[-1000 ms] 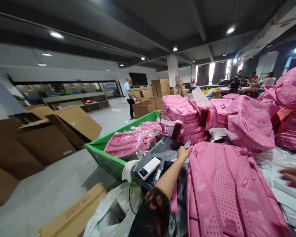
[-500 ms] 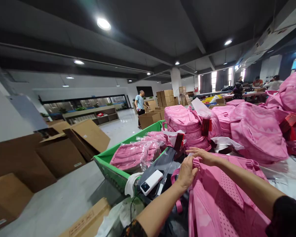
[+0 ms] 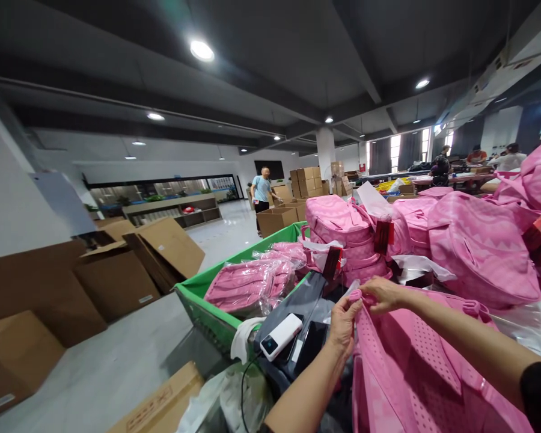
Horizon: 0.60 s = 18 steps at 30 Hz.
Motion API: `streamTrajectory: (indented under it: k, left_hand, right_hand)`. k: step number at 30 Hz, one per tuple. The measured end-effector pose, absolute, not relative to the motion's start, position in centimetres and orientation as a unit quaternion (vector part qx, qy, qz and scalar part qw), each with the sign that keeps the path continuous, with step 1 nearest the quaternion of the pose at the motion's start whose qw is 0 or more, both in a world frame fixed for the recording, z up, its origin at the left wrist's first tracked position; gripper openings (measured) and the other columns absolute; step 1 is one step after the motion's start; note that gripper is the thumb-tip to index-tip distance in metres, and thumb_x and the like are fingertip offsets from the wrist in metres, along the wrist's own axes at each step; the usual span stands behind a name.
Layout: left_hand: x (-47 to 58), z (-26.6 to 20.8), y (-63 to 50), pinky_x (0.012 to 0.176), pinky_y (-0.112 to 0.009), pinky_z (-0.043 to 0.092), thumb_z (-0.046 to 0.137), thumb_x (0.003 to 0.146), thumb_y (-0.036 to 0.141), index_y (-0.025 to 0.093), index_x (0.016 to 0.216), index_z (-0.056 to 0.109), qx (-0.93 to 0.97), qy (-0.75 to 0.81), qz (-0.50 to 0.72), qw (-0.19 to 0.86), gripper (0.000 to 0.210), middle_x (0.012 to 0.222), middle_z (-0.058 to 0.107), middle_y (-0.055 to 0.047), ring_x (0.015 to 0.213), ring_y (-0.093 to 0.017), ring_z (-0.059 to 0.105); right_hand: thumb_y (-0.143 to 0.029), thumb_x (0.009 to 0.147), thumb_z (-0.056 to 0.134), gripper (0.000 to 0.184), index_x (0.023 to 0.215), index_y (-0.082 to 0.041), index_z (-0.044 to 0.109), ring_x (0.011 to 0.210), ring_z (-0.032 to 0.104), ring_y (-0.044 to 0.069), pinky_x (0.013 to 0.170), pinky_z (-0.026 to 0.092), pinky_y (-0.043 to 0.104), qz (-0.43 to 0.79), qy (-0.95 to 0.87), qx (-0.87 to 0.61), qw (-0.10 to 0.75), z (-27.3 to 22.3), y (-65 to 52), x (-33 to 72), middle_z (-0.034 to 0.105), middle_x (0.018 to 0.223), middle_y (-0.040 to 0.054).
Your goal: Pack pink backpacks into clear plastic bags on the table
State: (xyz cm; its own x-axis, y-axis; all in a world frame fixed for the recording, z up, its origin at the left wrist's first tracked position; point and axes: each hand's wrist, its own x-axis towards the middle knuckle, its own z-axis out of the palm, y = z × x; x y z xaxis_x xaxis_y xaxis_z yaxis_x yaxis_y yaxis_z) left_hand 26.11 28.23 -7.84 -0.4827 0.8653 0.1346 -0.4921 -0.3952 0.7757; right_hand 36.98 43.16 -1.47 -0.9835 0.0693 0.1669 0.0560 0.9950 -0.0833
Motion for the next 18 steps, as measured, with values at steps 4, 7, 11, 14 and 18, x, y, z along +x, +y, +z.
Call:
streamTrajectory:
  k: [4, 7, 11, 14, 18]
  left_hand:
    - [25.0, -8.4, 28.4, 0.081, -0.032, 0.055, 0.1, 0.036, 0.054, 0.015, 0.087, 0.081, 0.231, 0.365, 0.796, 0.424, 0.067, 0.085, 0.078, -0.006, 0.079, -0.02, 0.071]
    - [23.7, -8.3, 29.0, 0.08, -0.032, 0.056, 0.1, 0.035, 0.056, 0.015, 0.091, 0.081, 0.238, 0.383, 0.779, 0.436, 0.072, 0.085, 0.078, -0.007, 0.078, -0.02, 0.072]
    - [22.9, -7.4, 31.3, 0.073, -0.03, 0.054, 0.098, 0.04, 0.056, 0.014, 0.086, 0.081, 0.263, 0.413, 0.755, 0.437, 0.064, 0.078, 0.075, -0.006, 0.071, -0.017, 0.068]
    - [23.1, -6.5, 33.6, 0.065, -0.026, 0.047, 0.1, 0.036, 0.046, 0.012, 0.066, 0.076, 0.314, 0.442, 0.714, 0.442, 0.05, 0.066, 0.07, -0.004, 0.062, -0.014, 0.061]
    - [23.8, -5.8, 35.8, 0.064, -0.025, 0.042, 0.1, 0.039, 0.042, 0.013, 0.055, 0.071, 0.38, 0.465, 0.662, 0.449, 0.044, 0.06, 0.066, -0.003, 0.061, -0.012, 0.055]
  right_hand:
    - [-0.019, 0.083, 0.062, 0.009, 0.089, -0.02, 0.069, 0.078, 0.058, 0.021, 0.086, 0.041, 0.038, -0.031, -0.987, -0.095, 0.123, -0.3, 45.2, 38.5, 0.066, 0.08, 0.0056]
    - [-0.014, 0.09, 0.05, 0.021, 0.095, -0.019, 0.07, 0.09, 0.059, 0.025, 0.086, 0.041, 0.04, -0.057, -0.97, -0.164, 0.169, -0.7, 44.6, 40.4, 0.067, 0.097, 0.0128]
    - [-0.01, 0.087, 0.051, 0.022, 0.088, -0.019, 0.07, 0.085, 0.059, 0.024, 0.078, 0.045, 0.036, -0.055, -0.959, -0.214, 0.175, -4.5, 38.6, 42.2, 0.066, 0.092, 0.0135]
    - [-0.017, 0.087, 0.055, 0.017, 0.086, -0.023, 0.071, 0.084, 0.061, 0.023, 0.077, 0.049, 0.033, 0.029, -0.963, -0.21, 0.165, -8.5, 32.7, 44.1, 0.068, 0.093, 0.0087]
    - [-0.034, 0.089, 0.054, 0.018, 0.086, -0.028, 0.071, 0.071, 0.062, 0.022, 0.06, 0.048, 0.032, 0.254, -0.928, -0.247, 0.115, -13.8, 27.4, 49.0, 0.066, 0.08, 0.0024]
